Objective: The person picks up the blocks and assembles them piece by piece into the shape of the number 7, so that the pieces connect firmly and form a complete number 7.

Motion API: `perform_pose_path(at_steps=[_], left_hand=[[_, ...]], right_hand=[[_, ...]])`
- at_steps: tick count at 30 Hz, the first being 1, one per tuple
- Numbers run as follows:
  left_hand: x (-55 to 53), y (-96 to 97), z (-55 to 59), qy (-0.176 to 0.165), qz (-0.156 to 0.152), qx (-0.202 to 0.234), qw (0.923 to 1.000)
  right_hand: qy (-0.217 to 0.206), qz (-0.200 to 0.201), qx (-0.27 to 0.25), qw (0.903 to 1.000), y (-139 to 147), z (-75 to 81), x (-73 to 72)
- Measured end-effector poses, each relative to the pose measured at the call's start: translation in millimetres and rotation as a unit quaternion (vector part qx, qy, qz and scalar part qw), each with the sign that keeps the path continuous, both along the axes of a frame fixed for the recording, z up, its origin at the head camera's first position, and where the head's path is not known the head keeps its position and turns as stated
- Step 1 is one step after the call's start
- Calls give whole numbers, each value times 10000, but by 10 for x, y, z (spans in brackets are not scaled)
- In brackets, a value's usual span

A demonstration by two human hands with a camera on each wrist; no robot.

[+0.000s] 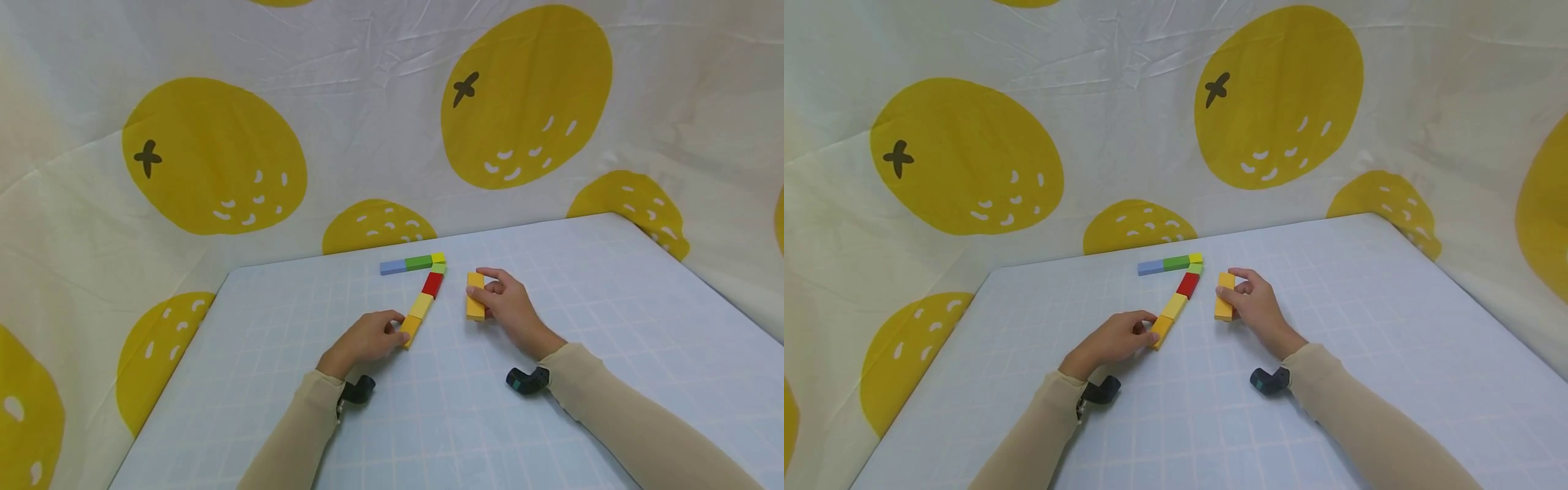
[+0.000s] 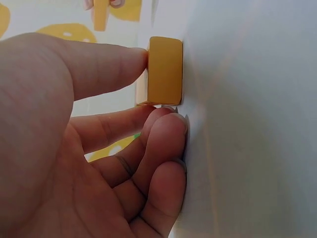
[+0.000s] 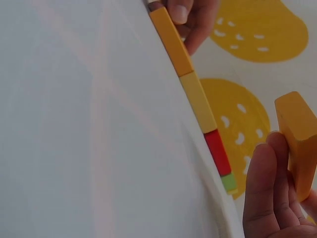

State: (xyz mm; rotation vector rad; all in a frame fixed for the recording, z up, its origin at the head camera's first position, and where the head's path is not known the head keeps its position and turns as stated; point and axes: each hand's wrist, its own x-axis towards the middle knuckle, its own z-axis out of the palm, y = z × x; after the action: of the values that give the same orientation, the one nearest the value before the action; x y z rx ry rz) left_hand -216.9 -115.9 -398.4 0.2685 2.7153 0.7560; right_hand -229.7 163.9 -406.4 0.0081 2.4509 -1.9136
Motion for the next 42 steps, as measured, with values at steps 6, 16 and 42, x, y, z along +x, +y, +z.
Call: perform_pose_path(at_steps=[6,16,42], left_hand=[[-10,-21,-1,-3,2,9,10000],[-28,-72,27,-2,-10,202,9998],[-27,-236,-7,323,265,163,9990]], right_hand=[[-18,34,-49,10000,-12,-16,-10],[-40,64,-151,9999,-33,-7,2],[-749,655,-1201,9878,-374,25,216]])
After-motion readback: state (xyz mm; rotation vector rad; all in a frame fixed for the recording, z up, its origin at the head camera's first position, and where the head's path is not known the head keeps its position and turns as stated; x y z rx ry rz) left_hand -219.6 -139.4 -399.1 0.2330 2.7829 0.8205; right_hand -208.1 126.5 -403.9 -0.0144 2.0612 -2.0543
